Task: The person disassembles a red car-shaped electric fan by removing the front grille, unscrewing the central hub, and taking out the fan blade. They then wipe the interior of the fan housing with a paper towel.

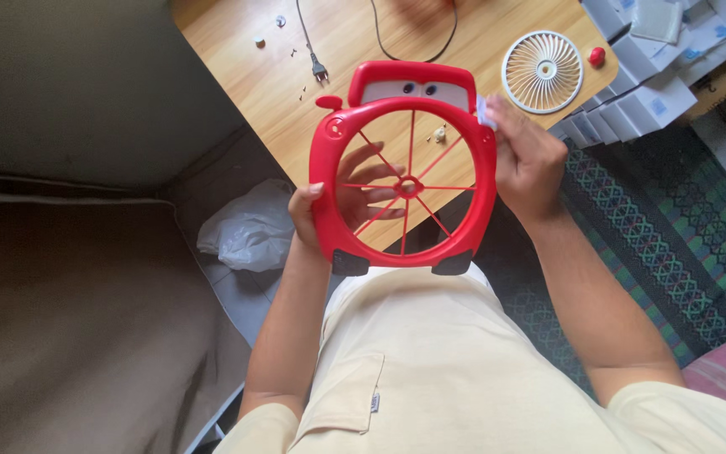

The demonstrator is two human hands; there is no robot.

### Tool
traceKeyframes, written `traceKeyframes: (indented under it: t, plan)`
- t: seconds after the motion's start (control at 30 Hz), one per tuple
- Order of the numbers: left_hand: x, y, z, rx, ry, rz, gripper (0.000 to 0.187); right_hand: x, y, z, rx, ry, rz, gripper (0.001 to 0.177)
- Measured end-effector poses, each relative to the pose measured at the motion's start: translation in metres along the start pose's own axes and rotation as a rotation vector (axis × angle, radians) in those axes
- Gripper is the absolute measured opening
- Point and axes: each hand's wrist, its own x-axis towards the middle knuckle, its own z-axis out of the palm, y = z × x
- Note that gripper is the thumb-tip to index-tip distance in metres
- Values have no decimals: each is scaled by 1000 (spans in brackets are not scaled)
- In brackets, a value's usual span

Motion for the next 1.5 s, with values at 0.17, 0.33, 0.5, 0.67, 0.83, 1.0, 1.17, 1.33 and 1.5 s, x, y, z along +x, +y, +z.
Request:
traceKeyframes:
  t: [0.17,0.33,0.5,0.67,0.83,1.0,1.17,1.33,1.5]
  plan:
    - [-8,-7,14,222,-3,-75,98,6,-35,21,-18,31,3,26]
    - [-10,-36,4,199,65,-193,90,-3,-88,47,-12,-17,-150,35]
    - [-21,-50,4,216,81,-183,89,-6,-89,30,-29,-69,-215,29]
    - [-29,-56,-3,345,64,-127,88,-10,-88,21,-74,17,-97,32]
    - [-35,-72,-11,317,214,-202,80,-29,-120,34,103,-103,-337,31]
    - [-47,-71,12,345,79,-177,88,-26,-65,8,-1,-70,-232,27]
    - [-45,-80,39,352,123,-164,94,-39,-5,-16,1223,443,632,18]
    - [-43,-108,50,303,131,-147,96,-74,4,-28,1400,339,922,11]
    - [-45,-149,69,246,114,-150,98,-136,0,-53,1111,277,754,23]
